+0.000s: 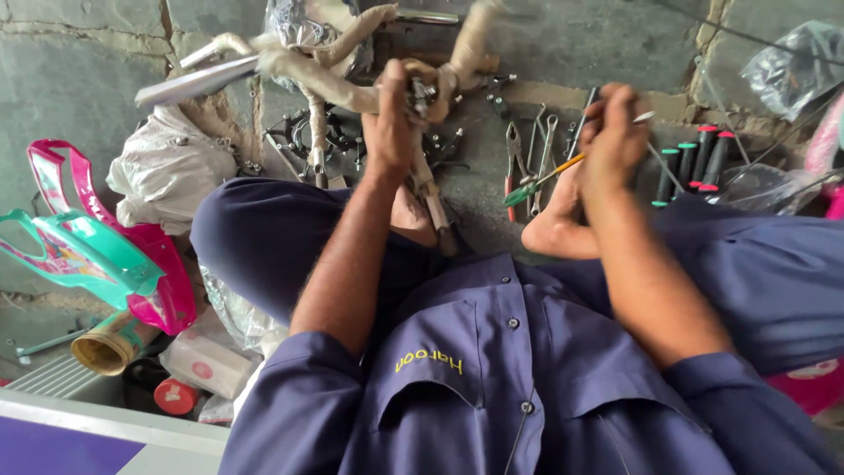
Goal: The person assembles a bicycle handlebar by sliding a brake lever onto the metal tube and tightening its bolt using a wrench. They then push a black rubber grip onto the end of the handle while sitting on a stone-tiled floor covered in various parts and tools.
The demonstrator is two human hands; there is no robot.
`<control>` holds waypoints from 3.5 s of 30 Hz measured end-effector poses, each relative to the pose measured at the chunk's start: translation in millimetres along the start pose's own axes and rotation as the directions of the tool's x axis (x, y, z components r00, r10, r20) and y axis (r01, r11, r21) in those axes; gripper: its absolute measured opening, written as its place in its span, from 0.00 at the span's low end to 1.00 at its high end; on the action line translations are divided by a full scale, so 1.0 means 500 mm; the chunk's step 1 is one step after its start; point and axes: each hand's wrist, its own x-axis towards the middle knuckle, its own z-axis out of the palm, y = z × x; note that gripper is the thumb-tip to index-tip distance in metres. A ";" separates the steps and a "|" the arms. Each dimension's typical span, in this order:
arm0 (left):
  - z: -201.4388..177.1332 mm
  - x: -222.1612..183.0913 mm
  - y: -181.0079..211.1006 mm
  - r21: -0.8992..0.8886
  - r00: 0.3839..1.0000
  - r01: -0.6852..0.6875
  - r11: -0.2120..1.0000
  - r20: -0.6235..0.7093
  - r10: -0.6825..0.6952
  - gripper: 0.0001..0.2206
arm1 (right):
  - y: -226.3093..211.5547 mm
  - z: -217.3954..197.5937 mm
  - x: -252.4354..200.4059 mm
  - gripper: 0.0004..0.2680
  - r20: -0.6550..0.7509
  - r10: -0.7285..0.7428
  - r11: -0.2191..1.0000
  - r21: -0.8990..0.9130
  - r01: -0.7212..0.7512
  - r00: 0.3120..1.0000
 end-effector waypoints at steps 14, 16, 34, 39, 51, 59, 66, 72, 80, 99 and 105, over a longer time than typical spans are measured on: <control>0.024 0.022 -0.036 -0.143 0.981 -0.175 0.974 -0.103 0.161 0.25 | 0.321 -0.032 -0.020 0.17 0.636 0.020 0.123 -0.767 0.630 0.771; 0.029 0.022 -0.033 -0.152 0.984 -0.168 0.974 -0.085 0.156 0.27 | 0.326 -0.033 -0.019 0.17 0.705 0.019 -0.162 -0.698 0.698 0.709; 0.049 0.033 0.019 -0.029 0.977 -0.201 0.979 -0.083 0.198 0.30 | 0.308 -0.043 0.041 0.16 -0.119 0.551 0.143 -0.962 -0.234 0.826; 0.063 0.040 0.027 -0.095 0.969 -0.247 0.964 -0.049 0.244 0.34 | 0.264 -0.036 0.018 0.13 0.101 0.455 0.480 -0.864 -0.148 0.885; 0.079 0.005 0.043 -0.034 0.964 -0.260 0.965 -0.076 0.257 0.25 | -0.187 0.100 -0.106 0.11 0.526 0.282 0.959 -0.180 -0.220 0.803; 0.095 -0.011 0.067 0.052 0.937 -0.344 0.938 -0.052 0.346 0.23 | -0.265 0.144 -0.200 0.16 0.576 -0.122 0.673 -0.550 0.494 0.808; 0.100 -0.025 0.070 0.159 0.927 -0.368 0.916 -0.017 0.375 0.24 | -0.318 0.233 -0.201 0.13 0.204 -0.427 0.858 -0.216 0.466 0.881; 0.101 -0.020 0.074 0.052 0.928 -0.369 0.928 -0.043 0.371 0.24 | -0.287 0.233 -0.221 0.12 0.479 -0.418 0.659 -0.425 0.621 0.772; 0.101 -0.037 0.058 0.186 0.945 -0.316 0.930 -0.031 0.327 0.24 | -0.312 0.167 -0.148 0.13 0.157 -0.343 0.939 0.016 0.345 0.926; 0.106 -0.041 0.089 -0.289 0.977 -0.059 0.955 0.180 0.115 0.33 | -0.212 0.082 -0.189 0.19 0.290 -0.370 0.766 -0.442 0.467 0.883; 0.106 -0.046 0.102 -0.184 0.973 -0.086 0.979 0.195 0.122 0.35 | -0.186 0.058 -0.180 0.21 0.380 -0.415 0.679 -0.474 0.560 0.826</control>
